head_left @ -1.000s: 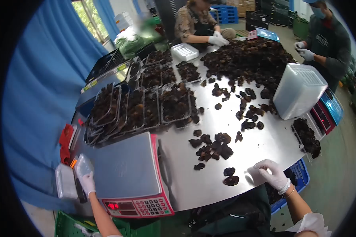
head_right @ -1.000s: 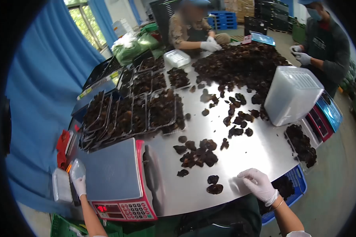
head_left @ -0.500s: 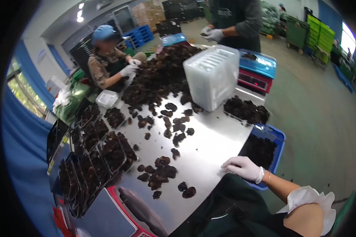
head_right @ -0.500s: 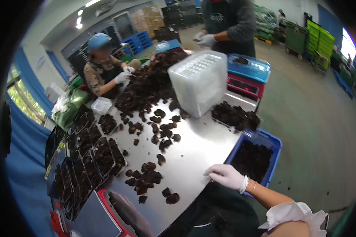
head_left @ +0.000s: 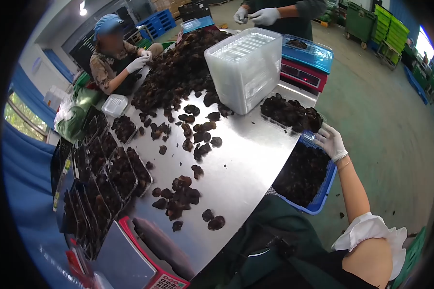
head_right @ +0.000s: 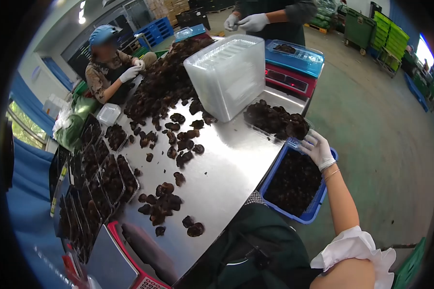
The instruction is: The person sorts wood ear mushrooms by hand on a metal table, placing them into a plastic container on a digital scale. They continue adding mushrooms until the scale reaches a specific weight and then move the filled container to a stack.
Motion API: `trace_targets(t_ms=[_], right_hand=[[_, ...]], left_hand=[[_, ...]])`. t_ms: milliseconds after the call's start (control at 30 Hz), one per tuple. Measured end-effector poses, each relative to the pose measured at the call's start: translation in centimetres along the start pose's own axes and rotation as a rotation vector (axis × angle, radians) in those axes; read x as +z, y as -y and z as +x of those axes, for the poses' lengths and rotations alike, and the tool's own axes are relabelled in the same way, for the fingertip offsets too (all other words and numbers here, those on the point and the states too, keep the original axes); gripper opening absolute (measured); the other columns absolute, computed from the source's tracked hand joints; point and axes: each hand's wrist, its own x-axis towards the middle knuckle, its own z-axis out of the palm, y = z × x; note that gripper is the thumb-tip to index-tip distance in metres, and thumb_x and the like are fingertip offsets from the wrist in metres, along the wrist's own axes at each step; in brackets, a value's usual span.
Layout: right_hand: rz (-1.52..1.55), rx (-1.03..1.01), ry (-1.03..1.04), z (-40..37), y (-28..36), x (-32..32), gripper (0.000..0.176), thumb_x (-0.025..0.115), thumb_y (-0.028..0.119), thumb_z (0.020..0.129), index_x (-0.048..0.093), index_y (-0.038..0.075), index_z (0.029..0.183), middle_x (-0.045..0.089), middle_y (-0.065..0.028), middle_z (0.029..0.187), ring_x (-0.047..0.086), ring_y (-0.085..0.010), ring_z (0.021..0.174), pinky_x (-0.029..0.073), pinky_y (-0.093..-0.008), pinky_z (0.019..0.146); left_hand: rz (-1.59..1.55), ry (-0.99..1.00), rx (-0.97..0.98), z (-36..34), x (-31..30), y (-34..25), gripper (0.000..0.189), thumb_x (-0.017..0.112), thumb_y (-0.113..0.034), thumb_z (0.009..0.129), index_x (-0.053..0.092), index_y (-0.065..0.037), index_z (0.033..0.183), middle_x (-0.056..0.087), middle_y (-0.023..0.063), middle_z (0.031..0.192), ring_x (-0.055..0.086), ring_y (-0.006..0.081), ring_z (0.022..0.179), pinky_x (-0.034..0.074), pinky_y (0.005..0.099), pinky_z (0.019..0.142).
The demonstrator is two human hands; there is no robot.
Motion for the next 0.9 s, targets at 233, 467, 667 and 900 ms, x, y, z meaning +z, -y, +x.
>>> trace_targets(t_ms=[233,467,667,900], right_hand=[[0.12,0.131,0.379,0.4,0.2,1.1,0.007,0.054,0.013,0.095,0.059,0.008,0.097,0.055,-0.0003,0.079,0.058,-0.0198,0.08,0.054,-0.0457,0.095],[0.218,0.098,0.488,-2.2,-1.5,0.0,0.038,0.052,0.004,0.086,0.057,0.0,0.124,0.065,-0.011,0.117,0.064,-0.0224,0.105,0.052,-0.0554,0.101],[0.067,0.1,0.44,-8.6,-0.2,4.7,0.055,0.052,0.005,0.081,0.054,0.007,0.136,0.063,-0.0036,0.12,0.059,-0.0181,0.102,0.047,-0.0498,0.103],[0.042,0.198,0.885,-10.4,-2.2,13.4,0.065,0.057,0.023,0.089,0.038,0.006,0.149,0.048,-0.0113,0.148,0.052,-0.0275,0.131,0.05,-0.0482,0.102]], left_hand=[[-0.684,0.202,-0.122,-4.8,-0.8,-11.6,0.011,0.059,0.003,0.09,0.062,0.003,0.079,0.065,0.0116,0.079,0.056,0.0189,0.066,0.049,0.0305,0.064],[-0.68,0.487,0.187,-10.5,0.3,-18.2,0.008,0.073,0.001,0.08,0.067,-0.003,0.08,0.064,0.0099,0.075,0.061,0.0248,0.067,0.05,0.0354,0.064],[-0.659,0.727,0.061,-16.7,3.5,-20.9,0.013,0.072,-0.013,0.082,0.065,-0.004,0.076,0.062,0.0119,0.072,0.062,0.026,0.059,0.05,0.0362,0.06],[-0.721,0.717,0.143,-18.9,5.8,-23.7,0.012,0.077,-0.018,0.079,0.068,-0.011,0.082,0.062,0.0039,0.073,0.063,0.025,0.069,0.048,0.0382,0.065]])
